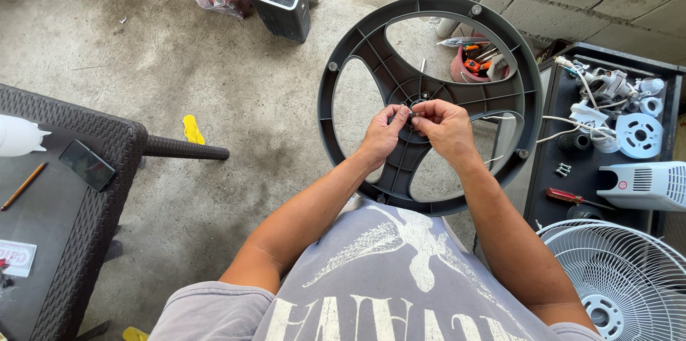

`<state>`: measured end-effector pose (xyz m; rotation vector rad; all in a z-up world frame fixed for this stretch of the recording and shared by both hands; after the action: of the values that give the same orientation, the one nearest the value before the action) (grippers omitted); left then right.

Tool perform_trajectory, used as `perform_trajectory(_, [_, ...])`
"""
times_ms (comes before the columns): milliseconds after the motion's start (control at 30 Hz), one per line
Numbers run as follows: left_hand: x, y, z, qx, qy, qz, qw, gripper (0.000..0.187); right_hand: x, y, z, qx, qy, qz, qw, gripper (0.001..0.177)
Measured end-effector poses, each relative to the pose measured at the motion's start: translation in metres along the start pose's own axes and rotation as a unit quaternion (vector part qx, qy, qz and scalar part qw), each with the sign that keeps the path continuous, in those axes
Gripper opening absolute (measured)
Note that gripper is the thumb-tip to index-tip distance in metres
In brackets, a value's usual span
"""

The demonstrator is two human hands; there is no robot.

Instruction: The person assembles a fan by attaching a metal pole to a fan blade hub using a screwdriver and screws. They align the pole with the hub, insert screws, and tighten them to secure the connection.

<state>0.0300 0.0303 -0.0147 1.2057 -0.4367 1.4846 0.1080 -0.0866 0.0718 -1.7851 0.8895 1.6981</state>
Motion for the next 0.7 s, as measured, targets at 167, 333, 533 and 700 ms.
perform_trajectory(167, [-0.001, 0.000, -0.002, 0.005, -0.010, 0.001, 1.000, 0.031, -0.004, 0.004, 0.001, 0.031, 0.016, 0.036, 0.999, 0.015])
perform_trajectory(333, [-0.002, 0.000, -0.002, 0.003, -0.006, -0.002, 1.000, 0.031, -0.011, 0.005, 0.002, 0.035, 0.050, 0.000, 0.998, 0.015])
perform_trajectory(533, [-0.006, -0.002, -0.003, 0.004, -0.019, 0.006, 1.000, 0.032, -0.024, 0.015, 0.002, 0.068, 0.147, -0.070, 0.984, 0.016])
perform_trajectory(700, [-0.007, -0.004, -0.004, 0.002, -0.007, 0.020, 1.000, 0.032, -0.046, 0.037, 0.010, 0.051, 0.366, -0.228, 0.901, 0.017])
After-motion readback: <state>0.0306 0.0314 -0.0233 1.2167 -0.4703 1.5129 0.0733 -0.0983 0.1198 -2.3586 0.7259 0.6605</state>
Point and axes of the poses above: each hand's wrist, its own y-axis away from the middle knuckle, its own z-axis out of the palm, x = y × z, the point moved 5 cm from there along -y, towards the middle knuckle, and after that the axes turned 4 degrees about -z, right-handed, at the moved point
